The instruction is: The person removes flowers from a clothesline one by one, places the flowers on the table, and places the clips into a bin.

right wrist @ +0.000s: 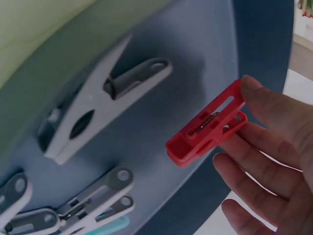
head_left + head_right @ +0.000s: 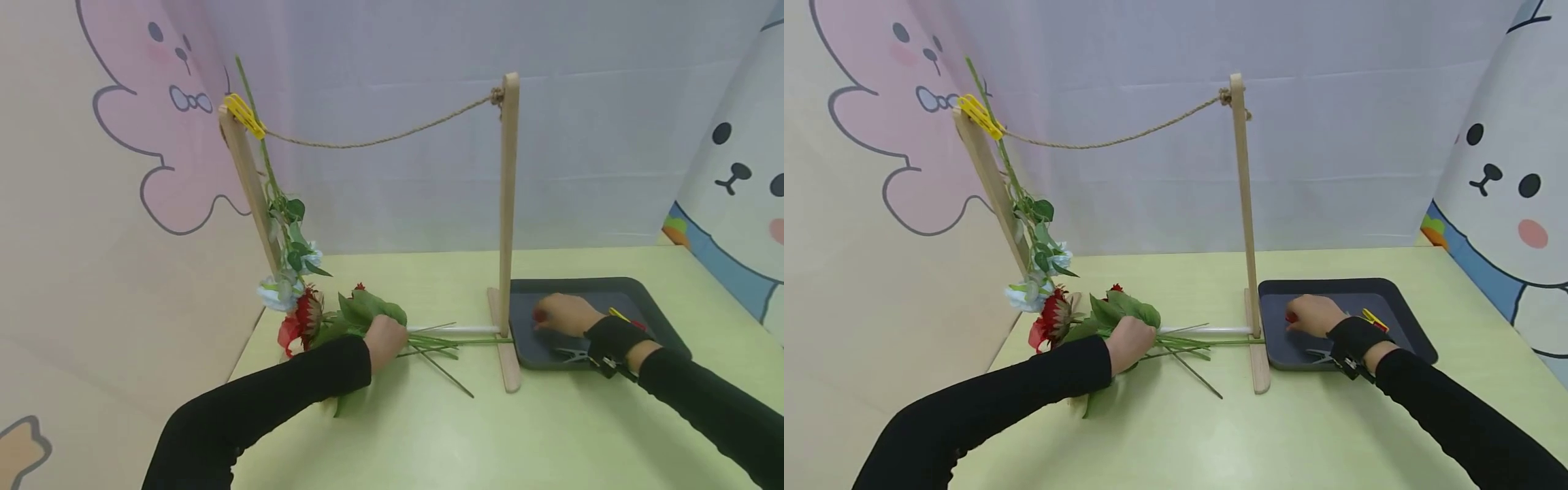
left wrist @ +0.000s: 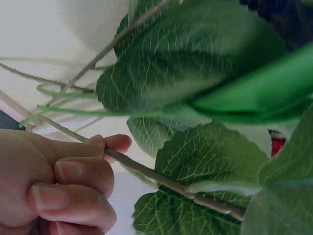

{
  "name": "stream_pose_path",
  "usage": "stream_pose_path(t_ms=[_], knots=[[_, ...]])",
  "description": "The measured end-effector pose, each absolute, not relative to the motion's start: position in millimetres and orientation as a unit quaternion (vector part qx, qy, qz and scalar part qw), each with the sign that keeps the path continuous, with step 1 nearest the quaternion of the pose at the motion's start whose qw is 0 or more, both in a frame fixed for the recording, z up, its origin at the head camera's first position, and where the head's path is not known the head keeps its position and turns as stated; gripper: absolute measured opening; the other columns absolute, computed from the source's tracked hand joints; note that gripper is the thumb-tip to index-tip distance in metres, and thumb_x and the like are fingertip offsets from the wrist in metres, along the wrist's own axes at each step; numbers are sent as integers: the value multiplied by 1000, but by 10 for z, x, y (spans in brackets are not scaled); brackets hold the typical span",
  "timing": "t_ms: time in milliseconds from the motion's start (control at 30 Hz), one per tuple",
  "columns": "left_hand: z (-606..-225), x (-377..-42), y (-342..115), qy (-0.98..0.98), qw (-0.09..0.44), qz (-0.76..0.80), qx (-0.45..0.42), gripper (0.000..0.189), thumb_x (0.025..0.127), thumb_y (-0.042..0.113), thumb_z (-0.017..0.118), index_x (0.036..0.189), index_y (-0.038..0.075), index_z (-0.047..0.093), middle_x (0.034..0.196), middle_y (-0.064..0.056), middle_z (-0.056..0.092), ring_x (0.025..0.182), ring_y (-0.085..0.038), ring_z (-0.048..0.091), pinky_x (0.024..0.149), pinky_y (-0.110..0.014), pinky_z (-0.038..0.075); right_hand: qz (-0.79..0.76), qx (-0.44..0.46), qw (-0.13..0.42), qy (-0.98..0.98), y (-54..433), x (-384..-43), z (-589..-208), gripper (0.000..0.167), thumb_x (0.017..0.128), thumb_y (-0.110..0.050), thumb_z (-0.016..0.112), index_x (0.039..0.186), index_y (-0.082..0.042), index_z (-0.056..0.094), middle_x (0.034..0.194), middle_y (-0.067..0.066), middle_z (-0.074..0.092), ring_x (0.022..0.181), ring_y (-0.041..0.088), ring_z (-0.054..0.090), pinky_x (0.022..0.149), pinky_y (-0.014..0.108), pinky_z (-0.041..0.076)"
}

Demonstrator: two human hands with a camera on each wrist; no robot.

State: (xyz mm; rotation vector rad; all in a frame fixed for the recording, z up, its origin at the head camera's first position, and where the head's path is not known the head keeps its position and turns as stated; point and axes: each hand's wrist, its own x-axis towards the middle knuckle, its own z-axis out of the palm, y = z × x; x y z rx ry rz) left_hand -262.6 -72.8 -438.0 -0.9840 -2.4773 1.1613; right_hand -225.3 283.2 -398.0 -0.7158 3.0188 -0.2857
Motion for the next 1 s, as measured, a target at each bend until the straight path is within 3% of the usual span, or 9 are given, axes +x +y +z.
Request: stream_pose_path(t_ms=[100,200,533,1000], knots=[[-3952,-2366,-595,-845,81,418,-324,50,91,19,57,52,19,26,51,5,17,48,-11,11,45,-27,12,-85,-226,17,970,2855,-2265,-4035,19,77,-23,72,86,-7,68,77,0,65,69,16,60,62,34,49],[-3815,-2287,-550,-837,79,422,-338,49,91,20,57,54,18,24,53,4,15,49,-11,8,46,-26,10,-83,-225,11,971,2879,-2280,-4091,18,76,-24,73,85,-9,67,77,0,63,70,16,58,61,35,48],[-3886,-2339,-534,-825,93,407,-380,49,92,18,56,56,18,23,53,3,15,51,-11,8,48,-28,10,-57,-239,-88,965,2912,-2247,-4096,30,72,-19,76,95,-1,67,99,20,58,90,36,54,72,43,49],[-3871,-2303,-507,-829,84,405,-377,50,91,17,57,56,17,22,54,3,14,52,-12,9,48,-28,10,-70,-216,-84,970,2873,-2181,-4093,31,74,-15,75,99,1,66,113,29,52,101,43,51,75,46,48]])
